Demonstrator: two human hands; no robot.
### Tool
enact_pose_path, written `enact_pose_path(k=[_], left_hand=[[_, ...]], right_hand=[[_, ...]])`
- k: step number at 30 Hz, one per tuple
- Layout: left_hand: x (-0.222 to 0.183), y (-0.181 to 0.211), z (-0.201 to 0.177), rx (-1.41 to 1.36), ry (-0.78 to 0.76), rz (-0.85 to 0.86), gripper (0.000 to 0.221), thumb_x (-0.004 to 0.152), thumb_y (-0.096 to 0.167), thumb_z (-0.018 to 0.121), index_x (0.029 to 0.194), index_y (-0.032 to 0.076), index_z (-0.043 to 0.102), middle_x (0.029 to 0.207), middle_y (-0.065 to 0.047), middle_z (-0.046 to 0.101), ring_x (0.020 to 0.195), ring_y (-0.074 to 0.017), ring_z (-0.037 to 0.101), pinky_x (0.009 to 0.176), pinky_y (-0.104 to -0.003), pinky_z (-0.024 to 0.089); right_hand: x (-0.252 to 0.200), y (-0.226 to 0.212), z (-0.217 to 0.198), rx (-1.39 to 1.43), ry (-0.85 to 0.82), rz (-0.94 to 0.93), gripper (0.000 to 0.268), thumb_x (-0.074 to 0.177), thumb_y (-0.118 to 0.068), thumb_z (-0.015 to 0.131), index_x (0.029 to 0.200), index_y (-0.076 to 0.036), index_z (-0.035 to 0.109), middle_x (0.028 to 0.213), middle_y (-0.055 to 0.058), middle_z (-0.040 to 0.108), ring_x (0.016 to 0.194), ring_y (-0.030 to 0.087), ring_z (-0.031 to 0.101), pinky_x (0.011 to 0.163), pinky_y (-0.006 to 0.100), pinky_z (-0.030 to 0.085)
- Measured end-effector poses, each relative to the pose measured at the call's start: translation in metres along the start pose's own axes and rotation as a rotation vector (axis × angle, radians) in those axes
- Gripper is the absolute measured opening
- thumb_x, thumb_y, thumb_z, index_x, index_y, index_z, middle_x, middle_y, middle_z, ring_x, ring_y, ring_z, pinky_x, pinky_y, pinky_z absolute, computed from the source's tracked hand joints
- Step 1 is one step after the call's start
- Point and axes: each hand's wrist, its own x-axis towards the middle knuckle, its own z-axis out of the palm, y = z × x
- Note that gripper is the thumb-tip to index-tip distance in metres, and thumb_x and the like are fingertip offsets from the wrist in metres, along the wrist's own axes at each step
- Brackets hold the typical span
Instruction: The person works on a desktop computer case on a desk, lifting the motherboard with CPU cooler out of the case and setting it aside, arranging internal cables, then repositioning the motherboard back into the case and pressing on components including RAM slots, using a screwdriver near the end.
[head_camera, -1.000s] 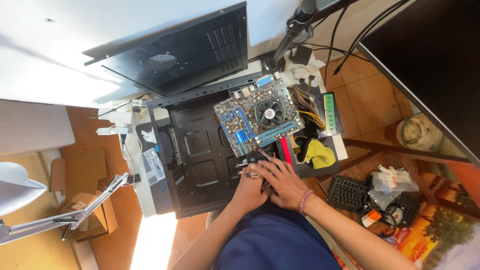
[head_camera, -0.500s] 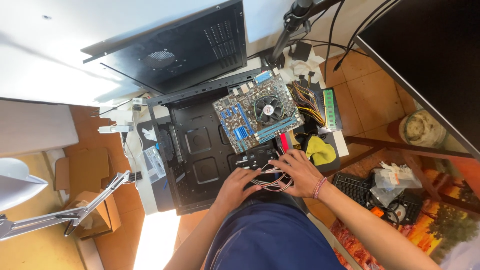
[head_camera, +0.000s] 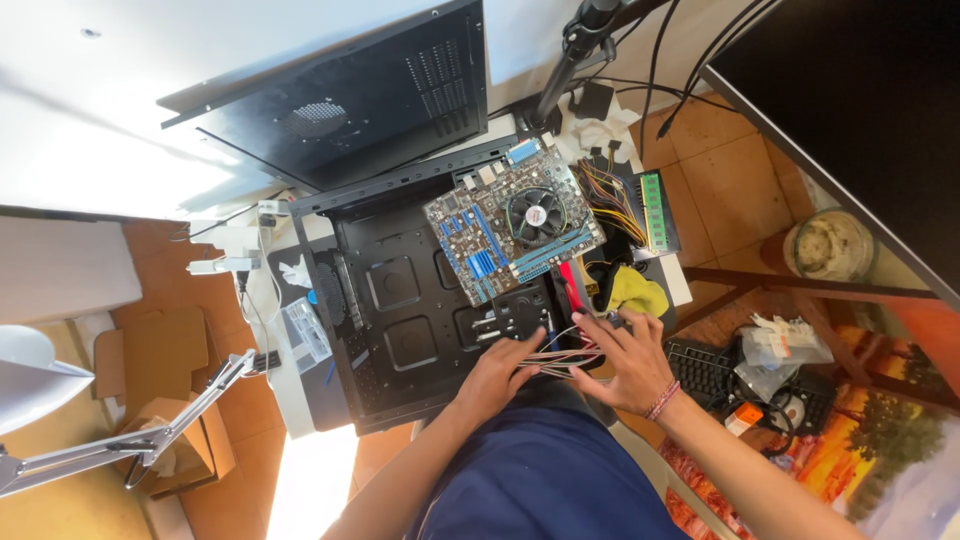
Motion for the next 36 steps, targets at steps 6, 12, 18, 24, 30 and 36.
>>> enact_pose_path(k=[6, 12, 18, 24, 30, 36], left_hand=[[-0.002, -0.014, 0.007, 0.145, -0.022, 0.231, 0.036, 0.09, 0.011, 0.073, 0.126, 0.009, 0.073, 0.101, -0.007, 0.065, 0.093, -0.0256, 0.063, 0.084, -0.037, 0.054], [-0.004, -0.032, 0.011, 0.204, -0.097, 0.41, 0.028, 0.088, 0.008, 0.068, 0.115, 0.009, 0.073, 0.11, -0.007, 0.064, 0.101, -0.0254, 0.063, 0.088, -0.036, 0.055], [-0.003, -0.026, -0.002, 0.28, -0.148, 0.51, 0.037, 0.086, 0.007, 0.065, 0.121, 0.01, 0.072, 0.108, -0.003, 0.066, 0.099, -0.0236, 0.062, 0.085, -0.036, 0.054], [-0.01, -0.035, -0.001, 0.306, -0.138, 0.615, 0.042, 0.085, 0.008, 0.066, 0.126, 0.016, 0.073, 0.11, 0.001, 0.069, 0.104, -0.021, 0.063, 0.085, -0.036, 0.054], [-0.011, -0.045, -0.004, 0.336, -0.223, 0.701, 0.043, 0.082, 0.01, 0.064, 0.125, 0.012, 0.071, 0.116, -0.001, 0.069, 0.11, -0.0219, 0.063, 0.091, -0.036, 0.053], [-0.013, -0.042, -0.001, 0.336, -0.288, 0.685, 0.032, 0.085, 0.012, 0.064, 0.117, 0.01, 0.07, 0.112, -0.001, 0.065, 0.111, -0.022, 0.061, 0.096, -0.036, 0.052]], right_hand=[[-0.021, -0.042, 0.011, -0.097, 0.208, 0.189, 0.055, 0.085, -0.029, 0.074, 0.136, -0.014, 0.065, 0.112, 0.002, 0.067, 0.106, 0.026, 0.055, 0.097, 0.044, 0.038], [-0.018, -0.063, 0.018, -0.039, -0.021, 0.075, 0.054, 0.082, -0.024, 0.071, 0.133, -0.007, 0.064, 0.122, 0.006, 0.068, 0.12, 0.029, 0.055, 0.1, 0.046, 0.038], [-0.056, -0.055, 0.058, -0.172, 0.007, 0.098, 0.046, 0.084, -0.024, 0.074, 0.127, -0.01, 0.065, 0.122, 0.004, 0.07, 0.121, 0.029, 0.055, 0.1, 0.048, 0.038], [-0.09, -0.064, 0.091, -0.061, 0.185, 0.215, 0.035, 0.09, -0.02, 0.074, 0.121, -0.008, 0.066, 0.111, 0.004, 0.071, 0.107, 0.026, 0.061, 0.093, 0.042, 0.046], [-0.104, -0.087, 0.108, 0.034, 0.208, 0.451, 0.03, 0.089, -0.023, 0.074, 0.114, -0.006, 0.068, 0.102, 0.006, 0.069, 0.095, 0.027, 0.061, 0.083, 0.041, 0.046], [-0.088, -0.092, 0.103, -0.075, 0.079, 0.492, 0.033, 0.086, -0.034, 0.073, 0.108, -0.01, 0.073, 0.096, 0.004, 0.068, 0.094, 0.026, 0.058, 0.083, 0.043, 0.041]])
